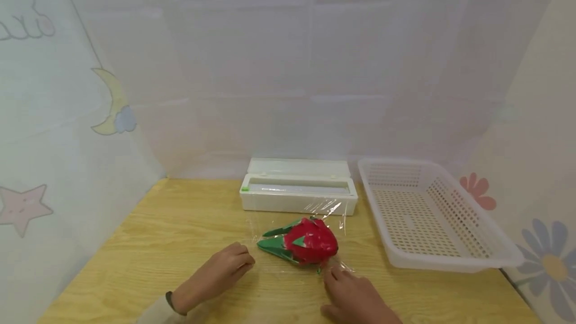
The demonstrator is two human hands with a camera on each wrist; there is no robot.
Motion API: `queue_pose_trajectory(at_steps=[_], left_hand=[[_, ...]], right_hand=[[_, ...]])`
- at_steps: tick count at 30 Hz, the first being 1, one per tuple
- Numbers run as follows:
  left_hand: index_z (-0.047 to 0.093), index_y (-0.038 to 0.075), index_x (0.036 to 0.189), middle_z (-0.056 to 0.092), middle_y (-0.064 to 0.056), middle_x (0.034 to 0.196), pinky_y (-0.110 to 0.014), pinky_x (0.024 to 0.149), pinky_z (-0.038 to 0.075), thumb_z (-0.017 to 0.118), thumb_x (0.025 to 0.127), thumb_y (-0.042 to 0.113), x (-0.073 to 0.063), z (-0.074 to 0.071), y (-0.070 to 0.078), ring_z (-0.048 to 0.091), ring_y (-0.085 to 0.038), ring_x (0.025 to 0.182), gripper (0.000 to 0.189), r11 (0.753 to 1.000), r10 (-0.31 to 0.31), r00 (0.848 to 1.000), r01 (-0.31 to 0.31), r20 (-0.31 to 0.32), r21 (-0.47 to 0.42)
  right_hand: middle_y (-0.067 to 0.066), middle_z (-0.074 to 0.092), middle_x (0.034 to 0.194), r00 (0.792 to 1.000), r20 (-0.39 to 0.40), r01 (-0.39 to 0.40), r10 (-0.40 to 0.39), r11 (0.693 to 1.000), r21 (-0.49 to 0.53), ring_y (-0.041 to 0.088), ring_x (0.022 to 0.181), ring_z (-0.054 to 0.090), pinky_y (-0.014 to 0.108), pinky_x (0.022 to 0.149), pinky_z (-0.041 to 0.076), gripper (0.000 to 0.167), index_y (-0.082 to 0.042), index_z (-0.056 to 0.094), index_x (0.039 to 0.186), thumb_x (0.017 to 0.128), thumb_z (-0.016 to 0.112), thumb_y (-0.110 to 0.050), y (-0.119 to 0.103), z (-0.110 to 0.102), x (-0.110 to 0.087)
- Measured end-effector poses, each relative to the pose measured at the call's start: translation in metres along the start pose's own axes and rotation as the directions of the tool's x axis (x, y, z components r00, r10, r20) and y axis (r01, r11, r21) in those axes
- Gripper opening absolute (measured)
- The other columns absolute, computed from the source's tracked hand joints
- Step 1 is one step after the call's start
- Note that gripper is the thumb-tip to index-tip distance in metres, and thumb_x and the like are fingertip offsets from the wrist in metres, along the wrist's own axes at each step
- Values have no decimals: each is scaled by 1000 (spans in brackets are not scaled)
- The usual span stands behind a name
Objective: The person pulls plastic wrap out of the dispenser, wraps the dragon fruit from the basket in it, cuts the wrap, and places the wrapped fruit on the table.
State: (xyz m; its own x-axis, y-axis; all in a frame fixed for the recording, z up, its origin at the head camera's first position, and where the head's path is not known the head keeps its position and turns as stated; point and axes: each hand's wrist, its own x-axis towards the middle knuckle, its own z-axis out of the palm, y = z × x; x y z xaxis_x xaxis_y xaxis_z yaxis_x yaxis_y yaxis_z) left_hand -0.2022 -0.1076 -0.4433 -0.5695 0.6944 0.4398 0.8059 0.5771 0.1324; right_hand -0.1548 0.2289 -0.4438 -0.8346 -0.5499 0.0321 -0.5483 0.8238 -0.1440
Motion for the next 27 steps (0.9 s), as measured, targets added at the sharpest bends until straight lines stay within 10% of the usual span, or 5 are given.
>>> queue_pose_trajectory(at_steps=[5, 10, 22, 27], left_hand=[[72, 8, 92, 64, 5, 88, -14, 72, 50, 73, 90, 4, 3, -6, -8, 57, -3, 83, 4, 981, -32, 999, 23, -41, -194], [72, 9, 94, 65, 5, 89, -16, 71, 51, 70, 93, 7, 7, -12, -13, 58, -2, 83, 3, 959, -52, 998, 38, -43, -280], [74, 7, 95, 67, 4, 92, -17, 72, 51, 69, 95, 9, 7, -15, -13, 57, -2, 84, 5, 951, -83, 997, 79, 0, -298], [74, 7, 95, 67, 4, 93, -18, 72, 52, 69, 95, 10, 8, -14, -13, 57, -2, 85, 6, 949, -89, 996, 86, 4, -303]], right_hand=[[11, 59, 119, 993, -111, 15, -35, 984, -179, 25, 91, 66, 29, 50, 49, 59, -2, 59, 118, 80, 79, -42, -8, 7, 1], [4, 60, 98, 972, -226, 5, -56, 976, -219, 16, 73, 59, 22, 46, 41, 35, -2, 65, 102, 82, 79, -28, -15, 8, 6], [-6, 55, 79, 964, -259, -125, 67, 969, -214, 11, 68, 53, 22, 47, 40, 22, -13, 66, 93, 81, 83, -20, 9, 12, 7], [-12, 44, 78, 982, -186, -41, 19, 992, -116, 3, 65, 40, 21, 48, 34, 19, -18, 63, 90, 84, 80, -24, 26, 8, 0]])
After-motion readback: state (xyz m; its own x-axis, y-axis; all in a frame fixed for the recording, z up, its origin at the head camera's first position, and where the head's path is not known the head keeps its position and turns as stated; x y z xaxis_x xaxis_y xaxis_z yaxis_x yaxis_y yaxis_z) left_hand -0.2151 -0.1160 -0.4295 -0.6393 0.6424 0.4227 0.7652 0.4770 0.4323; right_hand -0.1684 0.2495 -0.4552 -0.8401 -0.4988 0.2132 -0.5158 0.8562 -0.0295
